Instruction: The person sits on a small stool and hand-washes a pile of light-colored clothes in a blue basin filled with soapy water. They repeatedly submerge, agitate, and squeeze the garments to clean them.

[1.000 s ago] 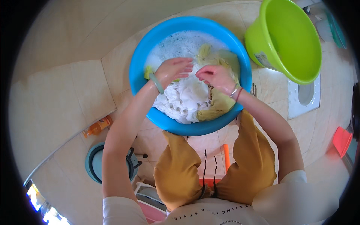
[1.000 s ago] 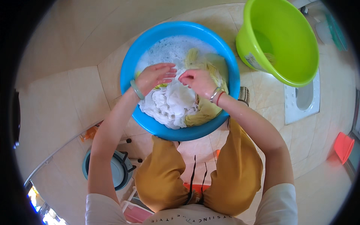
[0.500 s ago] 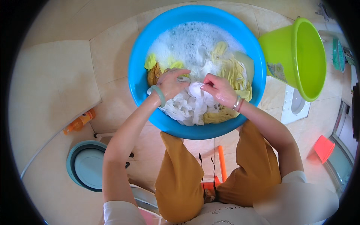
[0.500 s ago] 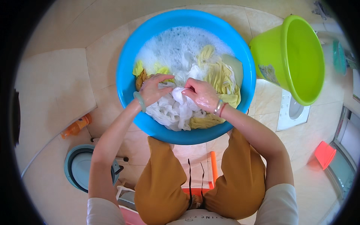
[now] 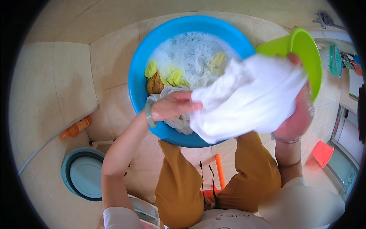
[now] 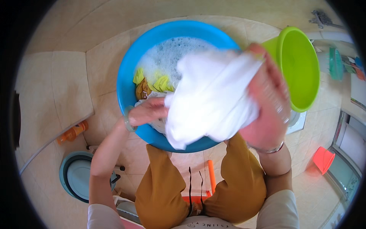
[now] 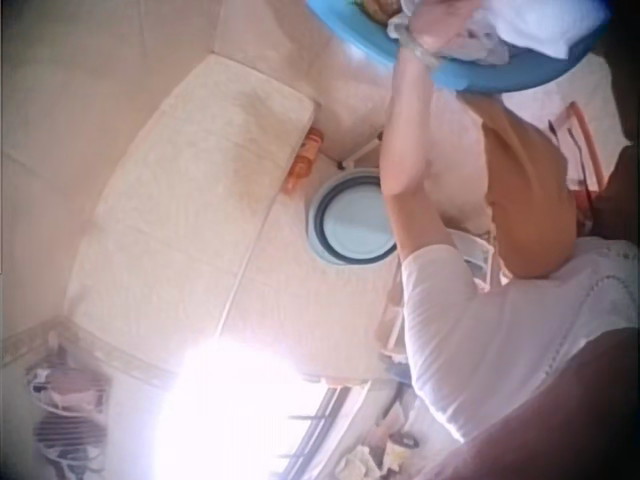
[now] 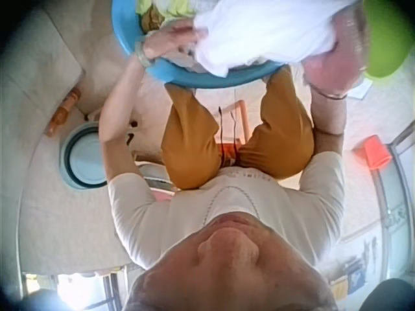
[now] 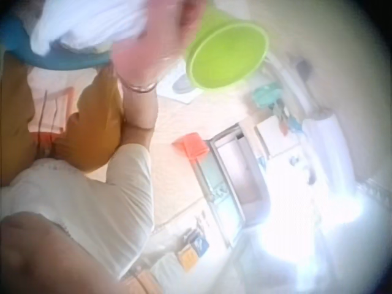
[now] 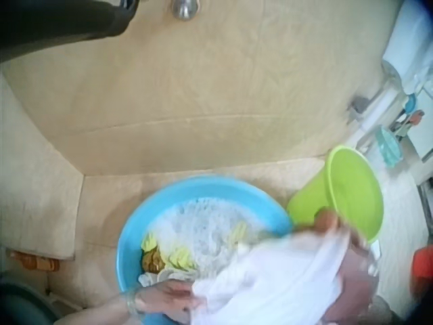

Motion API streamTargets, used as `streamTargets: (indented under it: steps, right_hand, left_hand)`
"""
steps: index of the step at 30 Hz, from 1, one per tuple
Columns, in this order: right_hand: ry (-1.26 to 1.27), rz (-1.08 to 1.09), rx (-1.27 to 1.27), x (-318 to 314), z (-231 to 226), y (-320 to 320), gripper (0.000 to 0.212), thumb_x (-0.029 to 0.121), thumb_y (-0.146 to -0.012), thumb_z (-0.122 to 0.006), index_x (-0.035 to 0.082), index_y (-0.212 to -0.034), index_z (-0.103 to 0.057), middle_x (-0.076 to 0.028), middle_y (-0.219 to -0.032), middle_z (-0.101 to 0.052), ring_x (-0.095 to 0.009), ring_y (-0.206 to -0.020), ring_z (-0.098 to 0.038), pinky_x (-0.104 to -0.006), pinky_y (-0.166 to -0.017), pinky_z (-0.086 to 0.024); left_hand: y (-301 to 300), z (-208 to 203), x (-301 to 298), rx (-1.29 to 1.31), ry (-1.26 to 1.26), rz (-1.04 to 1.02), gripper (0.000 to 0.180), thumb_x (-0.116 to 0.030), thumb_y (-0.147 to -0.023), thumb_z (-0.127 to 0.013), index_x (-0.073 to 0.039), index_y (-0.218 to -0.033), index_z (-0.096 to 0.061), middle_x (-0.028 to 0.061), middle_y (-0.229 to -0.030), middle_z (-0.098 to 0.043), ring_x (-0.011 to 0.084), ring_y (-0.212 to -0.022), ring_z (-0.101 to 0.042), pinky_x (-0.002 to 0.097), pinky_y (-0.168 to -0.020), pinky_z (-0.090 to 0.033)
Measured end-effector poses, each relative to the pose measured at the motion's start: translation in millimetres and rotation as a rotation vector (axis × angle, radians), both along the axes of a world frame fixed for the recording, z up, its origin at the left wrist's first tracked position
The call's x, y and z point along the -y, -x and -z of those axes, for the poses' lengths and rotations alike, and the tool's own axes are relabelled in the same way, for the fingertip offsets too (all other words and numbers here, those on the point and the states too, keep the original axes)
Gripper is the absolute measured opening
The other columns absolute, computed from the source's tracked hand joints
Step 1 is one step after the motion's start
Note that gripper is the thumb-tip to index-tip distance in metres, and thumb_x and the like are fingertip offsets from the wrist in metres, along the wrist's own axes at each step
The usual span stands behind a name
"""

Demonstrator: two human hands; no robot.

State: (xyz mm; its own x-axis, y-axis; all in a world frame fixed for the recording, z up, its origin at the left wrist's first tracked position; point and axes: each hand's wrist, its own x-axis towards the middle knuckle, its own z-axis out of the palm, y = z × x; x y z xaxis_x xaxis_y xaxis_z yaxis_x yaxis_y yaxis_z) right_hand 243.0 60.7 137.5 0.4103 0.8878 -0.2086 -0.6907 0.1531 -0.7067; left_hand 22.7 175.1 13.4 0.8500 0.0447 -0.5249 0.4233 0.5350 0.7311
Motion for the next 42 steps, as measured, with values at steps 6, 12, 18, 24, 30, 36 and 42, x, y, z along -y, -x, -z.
streamTargets:
  steps: [6, 12, 18, 24, 30, 36, 42]
  right_hand:
    - [-0.001, 0.185, 0.282, -20.7, 8.8, -42.6, 0.018, 0.008, -0.093, -0.053, -0.001, -0.109, -0.057, -0.007, -0.105, -0.057, -0.013, -0.098, -0.054, -0.0271, -0.088, -0.042]
    - [0.103, -0.053, 0.626, -0.1, 54.8, -60.3, 0.003, 0.005, -0.088, -0.056, 0.002, -0.087, -0.054, 0.001, -0.082, -0.049, -0.007, -0.079, -0.043, -0.0198, -0.073, -0.034]
    - [0.552, -0.792, 0.757, 37.2, 114.4, -67.6, 0.014, 0.010, -0.084, -0.066, 0.004, -0.082, -0.054, 0.003, -0.080, -0.051, -0.004, -0.068, -0.043, -0.0206, -0.059, -0.036]
    - [0.521, -0.605, 1.376, 20.0, 186.1, -57.5, 0.043, 0.029, -0.078, -0.072, 0.005, -0.111, -0.057, -0.011, -0.104, -0.059, -0.026, -0.091, -0.058, -0.0347, -0.078, -0.048]
    - [0.492, -0.256, 1.957, -32.5, 239.1, -44.2, 0.041, 0.027, -0.079, -0.070, 0.006, -0.111, -0.058, -0.010, -0.112, -0.057, -0.029, -0.100, -0.055, -0.0367, -0.083, -0.045]
    - [0.371, -0.466, 0.811, -49.6, 183.2, -40.6, 0.015, 0.013, -0.091, -0.056, 0.003, -0.103, -0.056, -0.005, -0.095, -0.060, -0.015, -0.086, -0.058, -0.0296, -0.077, -0.046]
    - [0.289, -0.044, 0.110, -56.9, 124.5, -60.5, 0.019, 0.005, -0.094, -0.050, 0.004, -0.112, -0.053, -0.003, -0.095, -0.060, -0.011, -0.088, -0.057, -0.0236, -0.079, -0.046]
  left_hand:
    - [-15.5, -50.3, -37.4, -0.125, -0.346, -0.269, 0.036, -0.028, -0.098, -0.050, 0.000, -0.119, -0.059, 0.0016, -0.104, -0.063, 0.0066, -0.093, -0.053, 0.0206, -0.087, -0.043]
    - [-6.4, -45.1, -54.2, 0.017, -0.341, -0.655, 0.032, -0.019, -0.096, -0.053, -0.001, -0.122, -0.058, 0.0019, -0.109, -0.062, 0.0087, -0.093, -0.056, 0.0238, -0.085, -0.046]
    - [40.8, 14.8, -22.3, 0.055, -0.680, -0.227, 0.026, -0.014, -0.087, -0.065, -0.006, -0.111, -0.064, 0.0083, -0.117, -0.062, 0.0164, -0.103, -0.058, 0.0285, -0.088, -0.046]
    - [32.6, 39.3, -10.9, -0.392, -0.725, 0.014, 0.038, -0.037, -0.082, -0.068, -0.006, -0.103, -0.066, 0.0103, -0.115, -0.061, 0.0206, -0.089, -0.062, 0.0315, -0.077, -0.049]
    - [-23.6, 88.7, -33.7, -0.450, -1.357, -0.246, 0.064, -0.035, -0.076, -0.073, -0.011, -0.130, -0.049, 0.0155, -0.124, -0.053, 0.0274, -0.102, -0.056, 0.0322, -0.085, -0.046]
    - [-55.9, 114.5, -47.8, -0.430, -1.532, -0.053, 0.085, -0.040, -0.067, -0.079, -0.007, -0.136, -0.042, 0.0193, -0.137, -0.042, 0.0310, -0.125, -0.041, 0.0357, -0.101, -0.037]
    - [-30.5, 102.0, -68.9, -0.085, -0.164, -0.437, 0.050, -0.021, -0.072, -0.078, -0.005, -0.112, -0.052, 0.0086, -0.107, -0.059, 0.0207, -0.108, -0.055, 0.0340, -0.093, -0.043]
